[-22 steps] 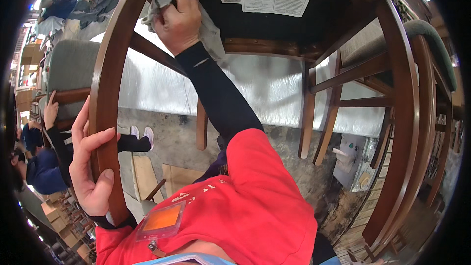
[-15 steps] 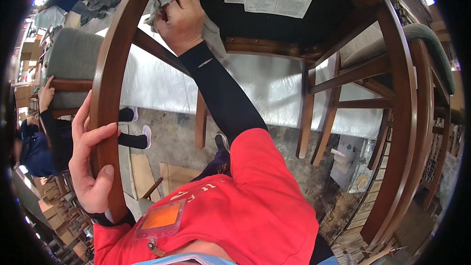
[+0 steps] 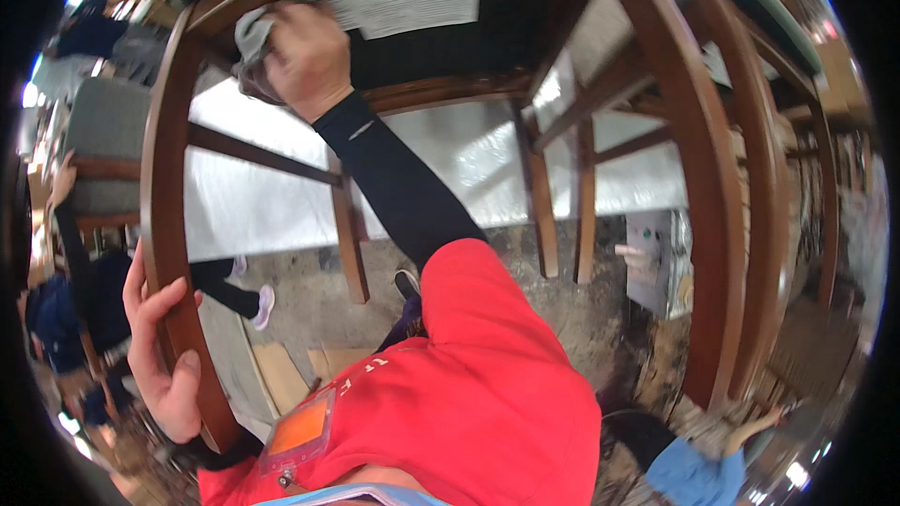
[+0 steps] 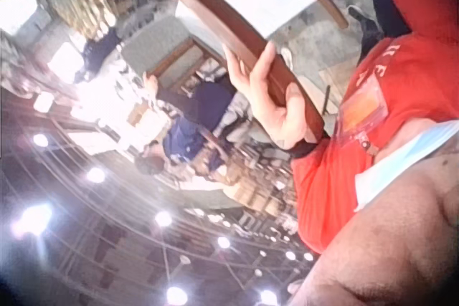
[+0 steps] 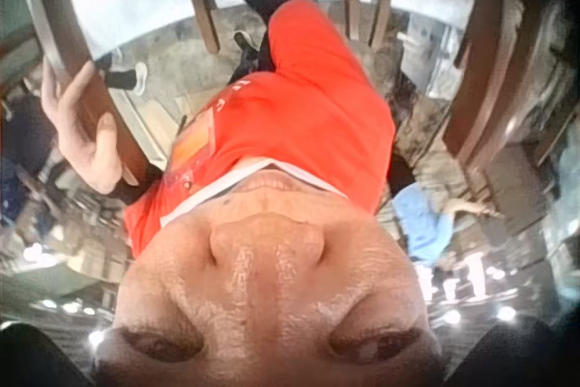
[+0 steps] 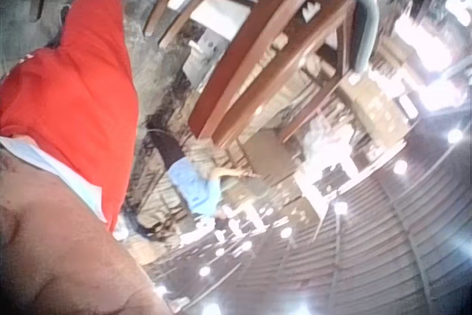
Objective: The person repeatedly lifts wooden chairs with upholstered seats, wipes the underside and legs with a cloth, and sets them down. The person handles multiple chairs one at a time, rotating them to access different surfaces.
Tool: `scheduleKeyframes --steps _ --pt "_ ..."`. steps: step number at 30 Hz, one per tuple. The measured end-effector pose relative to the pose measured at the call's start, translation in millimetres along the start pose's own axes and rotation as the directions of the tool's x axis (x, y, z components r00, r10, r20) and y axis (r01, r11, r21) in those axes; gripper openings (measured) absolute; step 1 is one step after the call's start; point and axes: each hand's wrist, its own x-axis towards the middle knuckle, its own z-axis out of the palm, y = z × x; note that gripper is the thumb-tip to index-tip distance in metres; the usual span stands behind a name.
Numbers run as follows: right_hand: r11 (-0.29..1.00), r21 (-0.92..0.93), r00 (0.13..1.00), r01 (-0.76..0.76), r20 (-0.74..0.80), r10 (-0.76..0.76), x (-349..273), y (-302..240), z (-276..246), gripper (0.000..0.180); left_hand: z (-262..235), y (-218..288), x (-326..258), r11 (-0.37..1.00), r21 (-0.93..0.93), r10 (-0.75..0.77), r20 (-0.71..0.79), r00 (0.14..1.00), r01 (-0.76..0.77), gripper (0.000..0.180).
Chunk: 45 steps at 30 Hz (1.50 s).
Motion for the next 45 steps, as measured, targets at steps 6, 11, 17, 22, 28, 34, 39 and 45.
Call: scheduleKeyframes --steps 6,11,17,22,28,34,39,45 --pt "0.932 -0.064 0.703 -0.357 -0.676 0.223 22.1 53.7 -109.6 0.024 -9.7 -5.0 -4.5 1.000 0.006 -0.006 0.112 0.994 0.005 0.065" --pt "0.802 -0.399 0.754 -0.444 -0.650 0.094 62.1 90.1 -124.8 0.036 -8.6 4.8 -2.2 1.000 -0.001 -0.013 0.139 0.990 0.013 0.066" --pt "0.938 -0.159 0.836 -0.308 -0.516 0.187 46.1 94.3 -124.7 0.017 -8.7 3.4 -2.7 0.998 0.055 -0.051 0.140 0.989 0.044 0.065" --pt "0.894 -0.328 0.877 -0.306 -0.462 0.131 45.4 84.6 -120.1 0.012 -10.1 5.5 -4.4 0.999 0.033 -0.043 0.144 0.989 0.039 0.065" --pt "0.878 -0.208 0.829 -0.431 -0.475 0.294 47.3 89.2 -128.1 0.014 -9.4 -0.9 -5.4 0.999 -0.017 -0.032 0.129 0.991 0.035 0.065" --pt "0.907 -0.363 0.895 -0.211 -0.446 0.029 44.1 80.1 -125.1 0.023 -10.2 -1.7 -8.9 0.998 -0.014 -0.061 0.090 0.994 0.062 0.064" --pt "0.814 -0.521 0.907 -0.256 -0.422 0.015 29.8 114.9 -147.5 0.026 -11.3 -1.8 -6.3 0.999 -0.021 -0.043 0.106 0.993 0.045 0.064" --pt "0.879 -0.348 0.871 -0.328 -0.470 0.139 -1.8 111.5 -142.5 0.012 -11.3 -7.7 -7.4 1.000 -0.023 -0.015 0.092 0.996 0.018 0.064"
